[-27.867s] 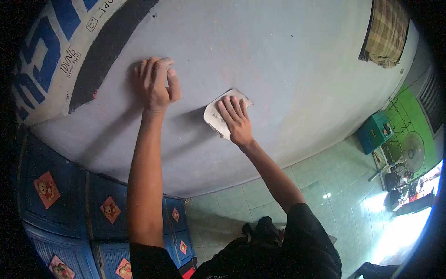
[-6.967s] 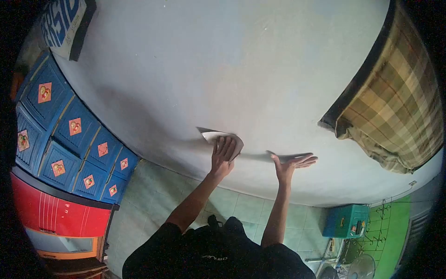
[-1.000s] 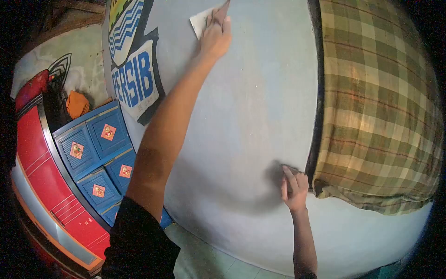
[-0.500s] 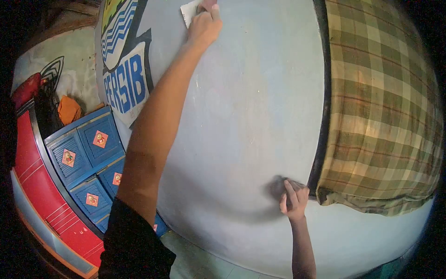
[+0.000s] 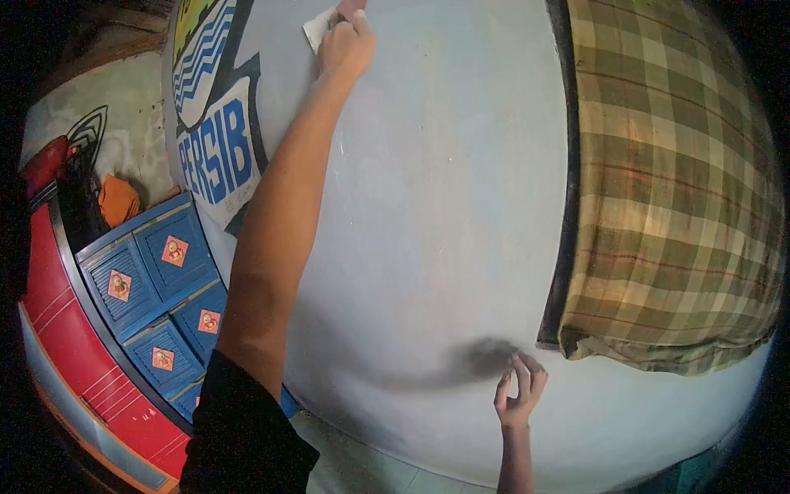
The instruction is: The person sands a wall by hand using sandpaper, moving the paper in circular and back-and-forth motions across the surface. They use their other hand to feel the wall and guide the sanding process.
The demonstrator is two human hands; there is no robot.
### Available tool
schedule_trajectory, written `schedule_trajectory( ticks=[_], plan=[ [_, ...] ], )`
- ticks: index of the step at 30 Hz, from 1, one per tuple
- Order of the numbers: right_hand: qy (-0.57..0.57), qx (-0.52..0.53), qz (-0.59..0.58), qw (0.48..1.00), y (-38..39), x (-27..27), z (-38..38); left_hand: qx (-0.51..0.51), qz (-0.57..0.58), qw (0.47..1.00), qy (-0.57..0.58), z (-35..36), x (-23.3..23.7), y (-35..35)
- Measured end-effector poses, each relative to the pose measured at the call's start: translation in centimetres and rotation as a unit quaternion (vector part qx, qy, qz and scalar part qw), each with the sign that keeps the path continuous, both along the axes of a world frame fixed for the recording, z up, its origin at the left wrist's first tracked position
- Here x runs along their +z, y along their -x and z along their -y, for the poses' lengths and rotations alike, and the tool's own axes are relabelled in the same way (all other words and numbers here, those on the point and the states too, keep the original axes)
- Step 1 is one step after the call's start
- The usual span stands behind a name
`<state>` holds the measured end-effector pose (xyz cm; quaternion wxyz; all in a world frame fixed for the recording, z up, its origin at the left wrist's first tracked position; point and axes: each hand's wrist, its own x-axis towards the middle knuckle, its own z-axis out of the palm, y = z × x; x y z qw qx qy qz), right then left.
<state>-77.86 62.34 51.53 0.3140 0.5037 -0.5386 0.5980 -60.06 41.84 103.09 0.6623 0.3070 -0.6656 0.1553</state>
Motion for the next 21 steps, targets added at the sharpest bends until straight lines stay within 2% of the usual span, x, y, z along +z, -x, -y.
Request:
schedule_trajectory(
  ticks=[2, 4, 6, 7, 10, 13, 15, 18, 19, 21],
  plan=[
    [-0.006, 0.002, 0.044, 0.999, -0.8, -1.9, 0.0, 0.003, 0.024, 0.999, -0.036, -0.4, -0.7, 0.1],
    [-0.023, 0.014, 0.097, 0.995, -0.8, -3.7, 0.0, -0.002, -0.010, 0.990, 0.142, 1.0, -5.1, 1.0],
    [-0.044, 0.035, 0.109, 0.993, -1.0, -3.7, -0.3, -0.030, -0.042, 0.967, 0.249, 0.1, -9.4, 1.9],
    [-0.062, 0.054, 0.119, 0.989, -0.9, -3.6, -0.3, -0.032, -0.044, 0.966, 0.254, 0.0, -10.2, 2.0],
    [-0.096, 0.059, 0.104, 0.988, -0.4, -3.9, -0.3, 0.020, 0.001, 0.994, 0.106, 0.5, -9.9, 2.0],
    [-0.111, 0.056, 0.101, 0.987, 0.2, -4.2, 0.3, -0.003, -0.064, 0.994, 0.092, 0.8, -4.2, 2.1],
    [-0.131, 0.051, 0.116, 0.983, 0.4, -4.5, 0.3, -0.038, -0.031, 0.997, -0.067, -1.4, 0.3, 0.7],
    [-0.125, 0.099, 0.150, 0.976, 0.7, -4.3, 0.3, -0.052, -0.004, 0.995, -0.089, -2.1, 0.6, -0.1],
    [-0.129, 0.100, 0.151, 0.975, 0.6, -4.3, 0.3, -0.050, -0.004, 0.994, -0.093, -1.4, -0.8, 0.1],
    [-0.136, 0.098, 0.152, 0.974, 0.7, -4.1, 0.2, -0.022, -0.058, 0.994, 0.088, 0.9, -5.0, 1.5]
  ],
)
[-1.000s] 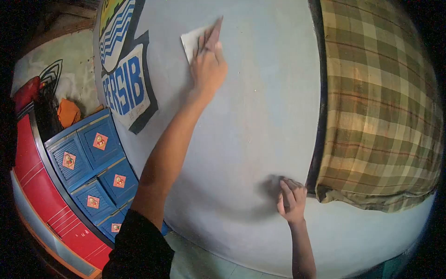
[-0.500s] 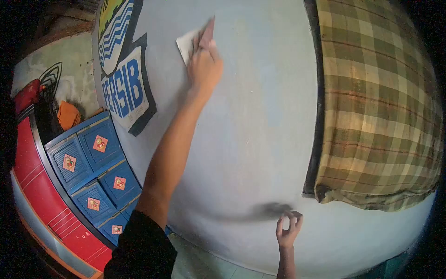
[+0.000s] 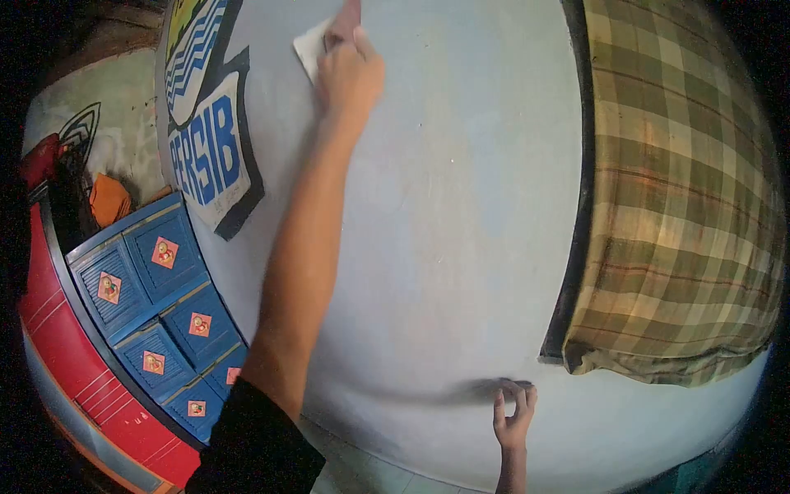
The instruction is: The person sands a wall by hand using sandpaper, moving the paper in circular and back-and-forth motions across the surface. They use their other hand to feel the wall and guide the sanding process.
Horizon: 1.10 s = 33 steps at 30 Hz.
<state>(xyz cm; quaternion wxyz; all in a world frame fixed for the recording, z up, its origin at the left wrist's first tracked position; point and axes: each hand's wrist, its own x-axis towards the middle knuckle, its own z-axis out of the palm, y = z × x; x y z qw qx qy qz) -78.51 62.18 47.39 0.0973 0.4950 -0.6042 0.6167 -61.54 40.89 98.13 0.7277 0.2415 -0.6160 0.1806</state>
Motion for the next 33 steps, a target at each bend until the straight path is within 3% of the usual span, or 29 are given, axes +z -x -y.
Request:
schedule_trajectory(
  ticks=[1, 3, 6, 8, 10, 13, 17, 20, 22, 24, 27, 32, 33],
  plan=[
    [-0.001, 0.000, 0.002, 1.000, -0.1, 0.3, -0.2, 0.000, 0.002, 1.000, -0.001, 0.9, -1.5, 0.4],
    [-0.017, 0.012, -0.002, 1.000, -0.3, 1.0, -0.6, 0.060, -0.059, 0.980, 0.181, 1.8, -3.2, 1.0],
    [-0.013, 0.027, -0.023, 0.999, 0.3, 0.7, -0.7, 0.090, -0.124, 0.965, 0.212, 2.5, -0.1, 1.3],
    [-0.024, 0.035, -0.010, 0.999, 0.2, 1.0, -0.8, 0.032, 0.012, 0.996, -0.088, 0.6, 4.9, -1.3],
    [-0.036, 0.038, 0.003, 0.999, 0.3, 1.3, -1.1, 0.034, -0.026, 0.997, -0.059, 0.0, 7.2, -2.2],
    [-0.041, 0.045, 0.012, 0.998, 0.0, 1.5, -1.2, 0.041, -0.008, 0.997, -0.061, 1.4, 7.2, -2.4],
    [-0.056, 0.052, 0.006, 0.997, 0.2, 2.0, -1.7, 0.067, -0.020, 0.997, -0.032, 0.2, -0.5, -0.3],
    [-0.042, 0.056, -0.019, 0.997, 0.7, 1.5, -1.7, 0.071, -0.003, 0.997, -0.017, -0.2, -0.4, -0.3],
    [-0.031, 0.063, -0.045, 0.996, 0.9, 1.7, -1.1, 0.040, -0.059, 0.996, 0.048, 1.9, 5.6, -1.1],
    [-0.015, 0.050, -0.023, 0.998, 0.4, 1.8, -1.1, 0.049, 0.022, 0.998, -0.027, 3.3, 10.7, -2.9],
    [-0.039, 0.040, 0.000, 0.998, 0.2, 1.6, -1.2, 0.072, -0.011, 0.997, -0.023, 2.2, 9.9, -2.6],
    [-0.023, 0.038, -0.024, 0.999, -0.3, 2.1, -1.3, 0.047, -0.015, 0.999, -0.005, -1.2, -1.1, -0.9],
    [-0.021, 0.033, -0.030, 0.999, -0.3, 2.2, -1.2, 0.058, 0.015, 0.997, -0.053, -1.7, -2.1, -0.9]
  ],
)
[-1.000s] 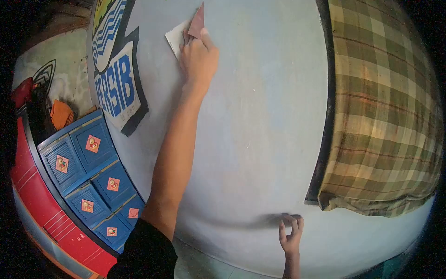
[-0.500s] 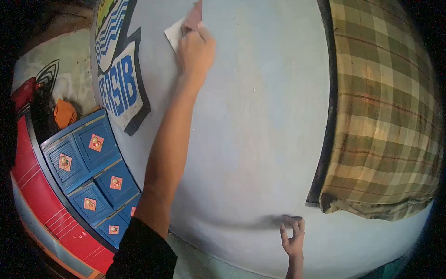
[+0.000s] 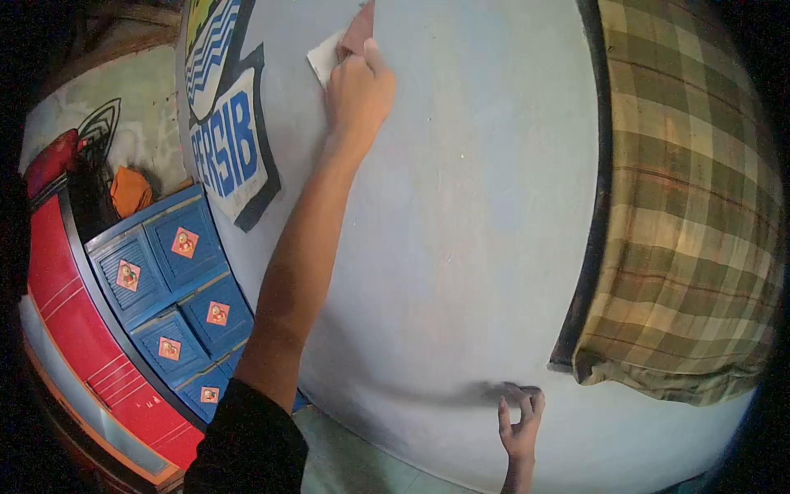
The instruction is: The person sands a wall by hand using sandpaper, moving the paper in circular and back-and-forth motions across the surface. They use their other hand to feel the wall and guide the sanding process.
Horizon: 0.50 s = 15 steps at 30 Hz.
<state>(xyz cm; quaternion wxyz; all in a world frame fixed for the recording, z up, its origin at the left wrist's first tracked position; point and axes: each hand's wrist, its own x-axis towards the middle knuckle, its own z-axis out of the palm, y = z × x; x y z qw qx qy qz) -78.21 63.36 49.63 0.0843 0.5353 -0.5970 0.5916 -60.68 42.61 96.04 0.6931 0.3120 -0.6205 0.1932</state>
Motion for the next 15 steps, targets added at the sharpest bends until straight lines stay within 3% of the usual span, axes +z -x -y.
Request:
schedule_trajectory(
  ticks=[1, 3, 5, 7, 10, 12, 15],
  plan=[
    [0.004, -0.001, 0.002, 1.000, 0.2, -0.3, 0.1, 0.009, 0.027, 0.998, -0.050, -0.3, -0.2, 0.1],
    [-0.014, 0.007, 0.008, 1.000, 0.7, -1.1, 0.2, 0.013, 0.027, 0.999, -0.040, -0.7, 1.6, -0.1],
    [-0.018, 0.003, 0.010, 1.000, 0.4, -0.9, 0.2, -0.026, -0.027, 0.998, 0.045, 0.8, 5.5, -0.5],
    [-0.023, -0.004, 0.011, 1.000, 0.4, -0.7, 0.1, -0.002, -0.071, 0.995, 0.074, 2.5, 9.1, -0.9],
    [-0.014, -0.002, 0.004, 1.000, 0.6, -0.5, -0.2, 0.020, 0.012, 0.999, 0.023, 5.1, 11.7, -1.6],
    [-0.029, 0.030, 0.055, 0.998, 0.3, -0.2, -0.3, -0.041, -0.049, 0.997, 0.041, 0.6, 5.8, 0.6],
    [-0.023, 0.028, 0.041, 0.999, 0.3, -0.2, -0.5, -0.015, -0.004, 0.999, 0.051, 0.5, -1.8, 2.3]
  ],
)
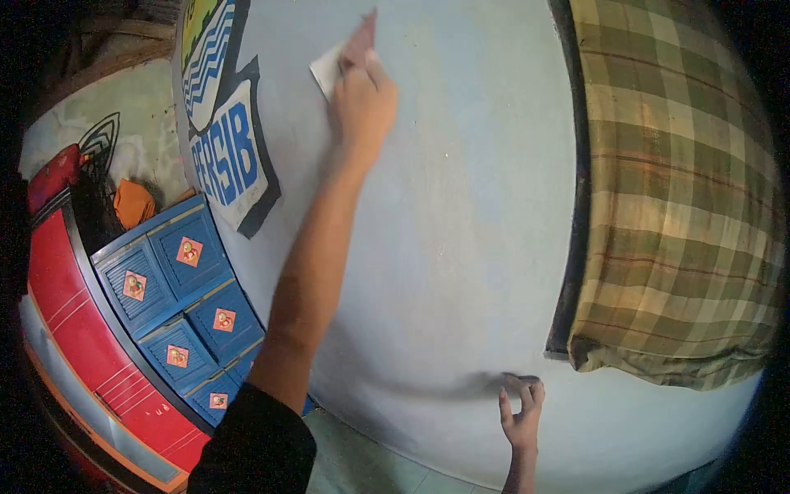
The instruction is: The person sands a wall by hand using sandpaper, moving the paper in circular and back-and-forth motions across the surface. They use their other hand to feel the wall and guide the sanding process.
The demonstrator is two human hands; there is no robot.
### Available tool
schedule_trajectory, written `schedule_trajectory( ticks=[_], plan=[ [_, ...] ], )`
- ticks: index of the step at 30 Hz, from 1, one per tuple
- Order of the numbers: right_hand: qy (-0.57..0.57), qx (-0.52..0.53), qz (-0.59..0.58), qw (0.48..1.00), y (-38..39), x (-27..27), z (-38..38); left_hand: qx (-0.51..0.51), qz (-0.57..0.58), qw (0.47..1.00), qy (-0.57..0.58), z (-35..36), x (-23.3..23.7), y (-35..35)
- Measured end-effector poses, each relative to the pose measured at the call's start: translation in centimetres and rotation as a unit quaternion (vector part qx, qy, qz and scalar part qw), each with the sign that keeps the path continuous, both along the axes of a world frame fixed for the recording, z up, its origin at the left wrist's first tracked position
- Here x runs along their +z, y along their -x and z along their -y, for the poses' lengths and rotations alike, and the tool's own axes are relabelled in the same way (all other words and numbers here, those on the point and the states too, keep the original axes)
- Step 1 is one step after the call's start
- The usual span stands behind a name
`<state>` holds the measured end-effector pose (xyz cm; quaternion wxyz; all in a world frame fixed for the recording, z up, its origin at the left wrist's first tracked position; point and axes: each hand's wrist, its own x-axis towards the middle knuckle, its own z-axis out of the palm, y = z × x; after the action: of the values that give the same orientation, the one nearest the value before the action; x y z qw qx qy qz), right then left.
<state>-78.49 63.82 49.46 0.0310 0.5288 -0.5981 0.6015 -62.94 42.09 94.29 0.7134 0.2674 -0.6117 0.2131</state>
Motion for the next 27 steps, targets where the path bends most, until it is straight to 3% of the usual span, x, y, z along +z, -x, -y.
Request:
schedule_trajectory(
  ticks=[3, 5, 8, 9, 12, 15, 17, 19, 22, 26, 27],
  plan=[
    [0.019, -0.010, -0.018, 1.000, 0.0, -0.1, 0.2, -0.006, -0.017, 0.996, 0.088, 1.0, -2.3, 1.4],
    [0.021, -0.006, -0.025, 0.999, 0.1, -0.3, 0.2, -0.024, -0.042, 0.987, 0.153, 1.3, -1.2, 1.4],
    [0.014, -0.009, -0.031, 0.999, 0.3, -0.4, 0.3, -0.049, -0.002, 0.998, -0.045, -0.3, 5.4, -0.8],
    [0.008, -0.012, -0.027, 1.000, 0.3, -0.4, 0.3, -0.055, -0.022, 0.998, 0.023, 1.3, 7.7, -1.1],
    [0.022, -0.009, -0.022, 0.999, 0.1, -0.2, 0.3, -0.027, -0.017, 0.999, -0.016, 0.3, 8.8, -1.7],
    [0.022, -0.021, -0.032, 0.999, 0.4, -1.0, 0.7, -0.005, 0.016, 0.998, -0.059, -0.2, 3.8, -0.6],
    [0.024, -0.008, -0.026, 0.999, 0.5, -0.9, 0.5, 0.002, -0.004, 0.999, 0.050, 0.3, -1.5, 1.1],
    [0.027, 0.002, -0.017, 0.999, 0.3, -0.7, 0.6, -0.093, 0.036, 0.989, 0.106, -2.1, -6.0, 1.8],
    [0.033, -0.009, -0.027, 0.999, -0.1, -0.7, 0.8, -0.092, 0.091, 0.991, 0.026, -4.7, -9.6, 2.6],
    [0.035, -0.016, -0.030, 0.999, 0.1, -1.1, 1.0, -0.073, 0.086, 0.987, 0.116, -2.5, -1.2, 2.7],
    [0.038, -0.015, -0.046, 0.998, 0.2, -1.0, 0.8, -0.052, 0.098, 0.993, 0.045, -2.0, 2.0, 2.7]
  ],
)
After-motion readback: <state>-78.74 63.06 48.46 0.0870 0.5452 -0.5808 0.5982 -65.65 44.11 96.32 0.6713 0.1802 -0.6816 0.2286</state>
